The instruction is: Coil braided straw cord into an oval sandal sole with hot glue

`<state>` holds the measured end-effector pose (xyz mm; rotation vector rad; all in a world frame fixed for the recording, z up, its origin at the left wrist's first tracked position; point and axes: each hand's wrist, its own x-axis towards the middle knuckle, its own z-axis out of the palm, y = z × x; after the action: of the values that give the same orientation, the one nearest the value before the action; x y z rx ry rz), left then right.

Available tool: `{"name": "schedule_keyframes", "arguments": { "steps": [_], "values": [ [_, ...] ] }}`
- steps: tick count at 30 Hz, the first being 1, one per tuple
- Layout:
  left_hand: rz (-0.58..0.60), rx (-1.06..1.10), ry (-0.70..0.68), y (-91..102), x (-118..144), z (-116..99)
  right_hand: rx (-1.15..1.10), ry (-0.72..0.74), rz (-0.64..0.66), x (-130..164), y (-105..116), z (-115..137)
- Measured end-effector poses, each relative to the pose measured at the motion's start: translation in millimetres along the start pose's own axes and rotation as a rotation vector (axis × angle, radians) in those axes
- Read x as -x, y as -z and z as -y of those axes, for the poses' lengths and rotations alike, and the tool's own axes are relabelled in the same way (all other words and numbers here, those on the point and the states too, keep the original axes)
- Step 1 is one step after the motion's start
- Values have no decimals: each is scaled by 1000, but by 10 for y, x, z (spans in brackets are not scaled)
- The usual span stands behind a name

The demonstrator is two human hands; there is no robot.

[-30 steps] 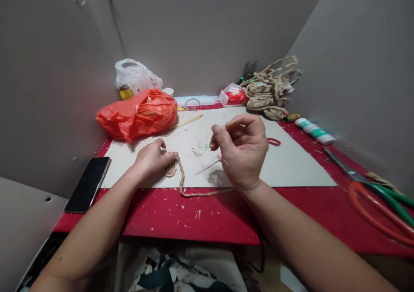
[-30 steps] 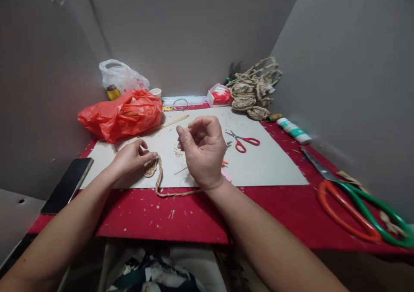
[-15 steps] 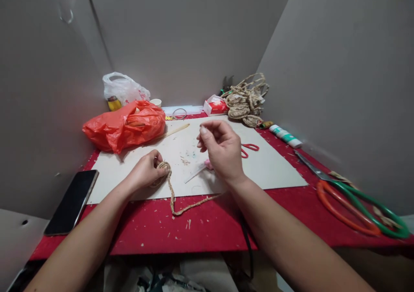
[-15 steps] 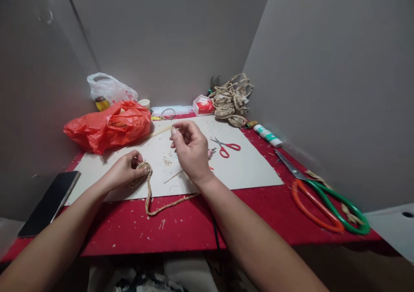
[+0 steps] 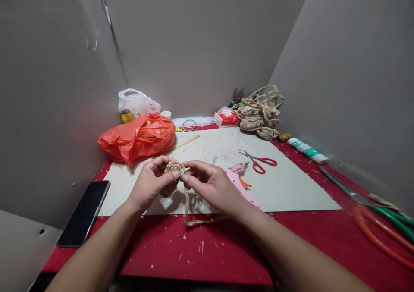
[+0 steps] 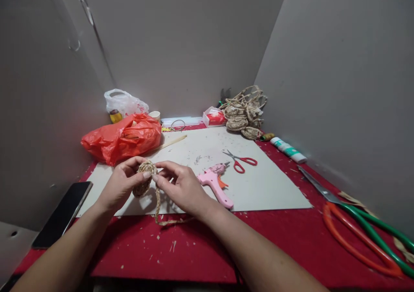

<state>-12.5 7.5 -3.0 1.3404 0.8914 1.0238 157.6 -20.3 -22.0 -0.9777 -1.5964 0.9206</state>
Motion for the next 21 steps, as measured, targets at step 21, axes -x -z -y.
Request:
{"name": "schedule_keyframes", "arguments": {
  "steps": [21],
  "values": [
    [50, 231, 4, -136, 155, 48, 71, 273, -262, 161, -169, 66]
  ]
}}
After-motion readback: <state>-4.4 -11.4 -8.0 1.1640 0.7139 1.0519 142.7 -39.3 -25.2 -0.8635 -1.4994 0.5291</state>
